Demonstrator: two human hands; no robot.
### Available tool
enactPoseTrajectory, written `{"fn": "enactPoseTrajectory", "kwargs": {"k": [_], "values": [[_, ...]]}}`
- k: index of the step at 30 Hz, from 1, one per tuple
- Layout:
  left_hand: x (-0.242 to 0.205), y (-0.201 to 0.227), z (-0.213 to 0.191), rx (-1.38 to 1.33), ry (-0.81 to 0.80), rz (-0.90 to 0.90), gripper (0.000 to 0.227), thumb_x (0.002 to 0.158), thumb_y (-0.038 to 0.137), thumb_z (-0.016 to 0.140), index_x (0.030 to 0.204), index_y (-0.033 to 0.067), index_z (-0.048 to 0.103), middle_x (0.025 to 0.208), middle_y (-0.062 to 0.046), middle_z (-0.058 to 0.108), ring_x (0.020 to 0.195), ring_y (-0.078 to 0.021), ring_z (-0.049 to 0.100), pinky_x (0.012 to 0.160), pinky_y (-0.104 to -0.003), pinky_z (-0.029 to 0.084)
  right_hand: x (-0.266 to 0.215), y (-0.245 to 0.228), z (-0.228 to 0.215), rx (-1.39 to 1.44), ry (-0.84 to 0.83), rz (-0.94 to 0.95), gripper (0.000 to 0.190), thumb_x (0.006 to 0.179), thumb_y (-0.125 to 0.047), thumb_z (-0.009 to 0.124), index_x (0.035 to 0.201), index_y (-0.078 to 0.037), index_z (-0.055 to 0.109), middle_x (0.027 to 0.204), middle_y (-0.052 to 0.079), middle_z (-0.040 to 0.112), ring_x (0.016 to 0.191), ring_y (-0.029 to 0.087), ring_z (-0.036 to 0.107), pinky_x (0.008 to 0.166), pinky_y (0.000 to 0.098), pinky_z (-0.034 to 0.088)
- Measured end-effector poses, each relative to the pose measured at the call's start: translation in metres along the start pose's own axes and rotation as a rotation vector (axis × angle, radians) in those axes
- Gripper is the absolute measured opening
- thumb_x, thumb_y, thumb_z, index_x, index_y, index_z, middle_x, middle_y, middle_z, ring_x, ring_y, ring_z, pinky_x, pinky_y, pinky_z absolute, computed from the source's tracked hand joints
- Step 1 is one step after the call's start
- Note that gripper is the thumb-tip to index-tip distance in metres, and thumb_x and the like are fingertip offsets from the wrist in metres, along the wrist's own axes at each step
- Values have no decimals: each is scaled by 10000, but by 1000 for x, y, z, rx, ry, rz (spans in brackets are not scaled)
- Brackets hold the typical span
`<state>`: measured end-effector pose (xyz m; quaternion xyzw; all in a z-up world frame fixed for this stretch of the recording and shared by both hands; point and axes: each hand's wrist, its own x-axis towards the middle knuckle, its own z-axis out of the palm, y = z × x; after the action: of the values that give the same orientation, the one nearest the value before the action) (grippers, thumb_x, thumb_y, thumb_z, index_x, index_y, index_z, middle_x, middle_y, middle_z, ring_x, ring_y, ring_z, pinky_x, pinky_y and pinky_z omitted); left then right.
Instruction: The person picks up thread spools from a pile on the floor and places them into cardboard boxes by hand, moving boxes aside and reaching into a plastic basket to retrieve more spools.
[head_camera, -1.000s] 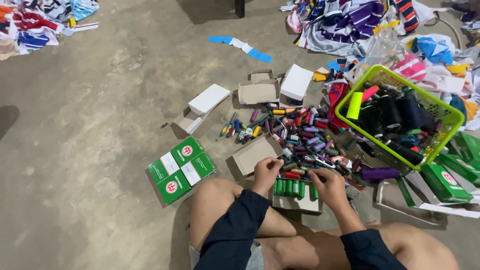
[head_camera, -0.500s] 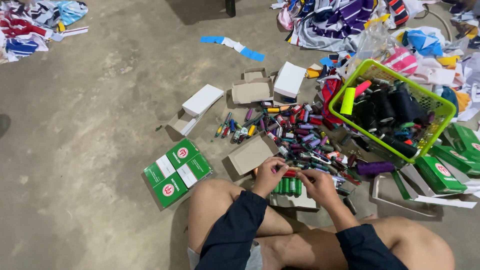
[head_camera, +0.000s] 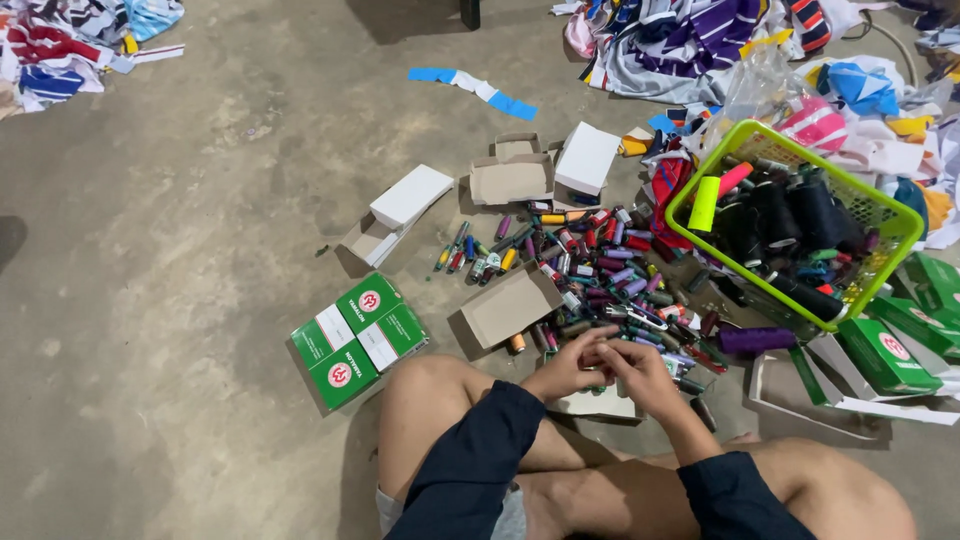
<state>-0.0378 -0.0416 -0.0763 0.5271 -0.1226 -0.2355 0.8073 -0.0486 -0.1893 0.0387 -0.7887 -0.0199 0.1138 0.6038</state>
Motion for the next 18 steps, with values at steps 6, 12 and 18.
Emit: {"fn": "enactPoseTrajectory", "kwargs": {"k": [6,12,18], "values": [[-1,13,11,342,211,49,209,875,147,741,1077,104,774,919,-56,736,888,-113,641,738,-286,546,7,13,-14,272,166,55,197,1029,-105,633,1069,-1,795,904,207,781,801,257,724,756,451,629],[-1,24,-3,560,513,177,199,881,297,842,996,141,798,1006,-80,749,932,-235,742,798,-297,604,14,22,-34,282,355,-82,209,1070,-85,581,1066,6,769,843,187,740,662,244,713,661,382,624],[-2,29,1,729,511,209,129,901,320,807,975,215,813,985,5,729,882,-208,718,728,-286,606,16,9,-47,338,453,-130,197,1072,-83,594,1044,15,763,840,174,731,668,214,700,656,362,623]]}}
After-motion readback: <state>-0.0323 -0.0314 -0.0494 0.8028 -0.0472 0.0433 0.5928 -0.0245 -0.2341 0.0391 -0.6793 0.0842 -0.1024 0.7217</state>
